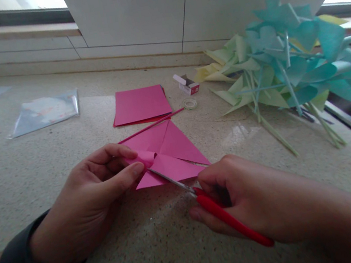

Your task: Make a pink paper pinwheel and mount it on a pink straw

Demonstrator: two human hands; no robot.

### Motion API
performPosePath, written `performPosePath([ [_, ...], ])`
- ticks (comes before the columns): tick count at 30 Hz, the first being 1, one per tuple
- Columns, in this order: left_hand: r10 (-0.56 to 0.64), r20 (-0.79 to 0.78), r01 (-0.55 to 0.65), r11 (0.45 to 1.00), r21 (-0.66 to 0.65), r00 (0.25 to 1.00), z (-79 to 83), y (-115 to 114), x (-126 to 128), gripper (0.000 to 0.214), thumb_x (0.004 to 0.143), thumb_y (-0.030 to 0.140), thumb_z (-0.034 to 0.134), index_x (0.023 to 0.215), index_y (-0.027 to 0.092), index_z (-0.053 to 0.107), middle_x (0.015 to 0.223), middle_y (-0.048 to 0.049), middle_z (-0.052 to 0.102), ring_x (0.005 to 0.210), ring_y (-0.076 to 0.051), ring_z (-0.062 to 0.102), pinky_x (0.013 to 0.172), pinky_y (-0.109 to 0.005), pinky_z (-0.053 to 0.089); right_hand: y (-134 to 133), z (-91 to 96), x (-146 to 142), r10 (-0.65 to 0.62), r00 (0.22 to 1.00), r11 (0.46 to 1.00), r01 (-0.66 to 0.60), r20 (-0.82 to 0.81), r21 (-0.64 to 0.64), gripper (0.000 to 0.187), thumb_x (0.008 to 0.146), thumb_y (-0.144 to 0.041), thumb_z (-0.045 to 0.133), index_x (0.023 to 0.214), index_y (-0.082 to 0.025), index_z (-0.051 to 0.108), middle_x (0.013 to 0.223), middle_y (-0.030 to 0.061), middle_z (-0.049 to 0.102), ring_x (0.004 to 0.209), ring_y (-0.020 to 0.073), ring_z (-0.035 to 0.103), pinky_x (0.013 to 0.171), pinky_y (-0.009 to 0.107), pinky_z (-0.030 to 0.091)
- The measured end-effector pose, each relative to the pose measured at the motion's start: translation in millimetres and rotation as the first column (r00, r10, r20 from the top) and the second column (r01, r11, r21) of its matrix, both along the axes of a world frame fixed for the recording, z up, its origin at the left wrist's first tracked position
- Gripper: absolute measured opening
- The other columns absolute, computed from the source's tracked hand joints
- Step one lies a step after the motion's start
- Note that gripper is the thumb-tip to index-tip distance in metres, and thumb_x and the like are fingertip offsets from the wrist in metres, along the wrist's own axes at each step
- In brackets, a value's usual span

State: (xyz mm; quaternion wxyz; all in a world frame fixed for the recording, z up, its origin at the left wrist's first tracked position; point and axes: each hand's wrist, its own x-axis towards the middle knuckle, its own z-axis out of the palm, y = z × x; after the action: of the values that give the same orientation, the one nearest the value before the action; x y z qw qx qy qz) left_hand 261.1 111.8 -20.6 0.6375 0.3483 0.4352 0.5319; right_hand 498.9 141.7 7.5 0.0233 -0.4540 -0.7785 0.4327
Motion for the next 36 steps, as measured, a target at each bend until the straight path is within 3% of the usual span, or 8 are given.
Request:
performPosePath([
  [4,-0.004,0.030,0.004,1.000,0.005,1.000,0.1,0.5,0.3,0.020,0.076,0.015,0.087,0.085,0.017,0.068,0.076,0.0040,0.076,0.067,-0.004,0.068,0.062,-0.008,0.051,-0.4,3.4,-1.5,0.053,0.997,0.996,-0.050,0.047,-0.069,0.035,0.083,-0.052,0.071,0.069,-0.020,0.066,0.060,-0.0009,0.056,0.054,0.0126,0.050,0.047,0.022,0.040],
  [12,-0.017,0.041,0.017,1.000,0.010,0.999,-1.6,0.3,-0.7,0.020,0.077,0.015,0.086,0.086,0.018,0.068,0.076,0.0051,0.075,0.066,-0.003,0.068,0.063,-0.008,0.051,-1.9,3.8,1.0,0.049,0.997,0.999,-0.048,0.056,-0.014,0.035,0.085,-0.051,0.068,0.068,-0.021,0.066,0.060,0.0003,0.058,0.055,0.0142,0.053,0.047,0.023,0.042],
  [24,-0.021,0.018,0.021,1.000,0.009,1.000,-0.6,1.8,0.0,0.024,0.075,0.016,0.087,0.087,0.018,0.067,0.078,0.0035,0.075,0.068,-0.005,0.067,0.062,-0.010,0.051,-3.2,0.0,-0.3,0.055,0.998,0.996,-0.052,0.040,-0.071,0.032,0.089,-0.047,0.064,0.071,-0.020,0.065,0.064,0.0005,0.059,0.058,0.0142,0.054,0.049,0.023,0.041],
  [33,-0.009,0.009,0.009,1.000,0.002,1.000,-0.5,1.5,-0.2,0.023,0.075,0.016,0.087,0.087,0.017,0.067,0.077,0.0035,0.075,0.066,-0.004,0.066,0.062,-0.010,0.050,-2.9,-2.6,-1.7,0.055,0.997,0.997,-0.052,0.045,-0.061,0.035,0.088,-0.048,0.066,0.068,-0.020,0.063,0.058,-0.0014,0.055,0.052,0.0120,0.047,0.046,0.023,0.037],
  [36,-0.006,0.003,0.006,1.000,0.006,1.000,-0.8,1.6,0.0,0.023,0.075,0.016,0.087,0.086,0.017,0.067,0.074,0.0040,0.075,0.064,-0.004,0.065,0.061,-0.010,0.050,-2.6,-3.0,-1.6,0.046,0.997,0.998,-0.048,0.066,0.028,0.036,0.086,-0.050,0.069,0.066,-0.021,0.064,0.058,-0.0013,0.057,0.052,0.0118,0.048,0.045,0.023,0.037],
])
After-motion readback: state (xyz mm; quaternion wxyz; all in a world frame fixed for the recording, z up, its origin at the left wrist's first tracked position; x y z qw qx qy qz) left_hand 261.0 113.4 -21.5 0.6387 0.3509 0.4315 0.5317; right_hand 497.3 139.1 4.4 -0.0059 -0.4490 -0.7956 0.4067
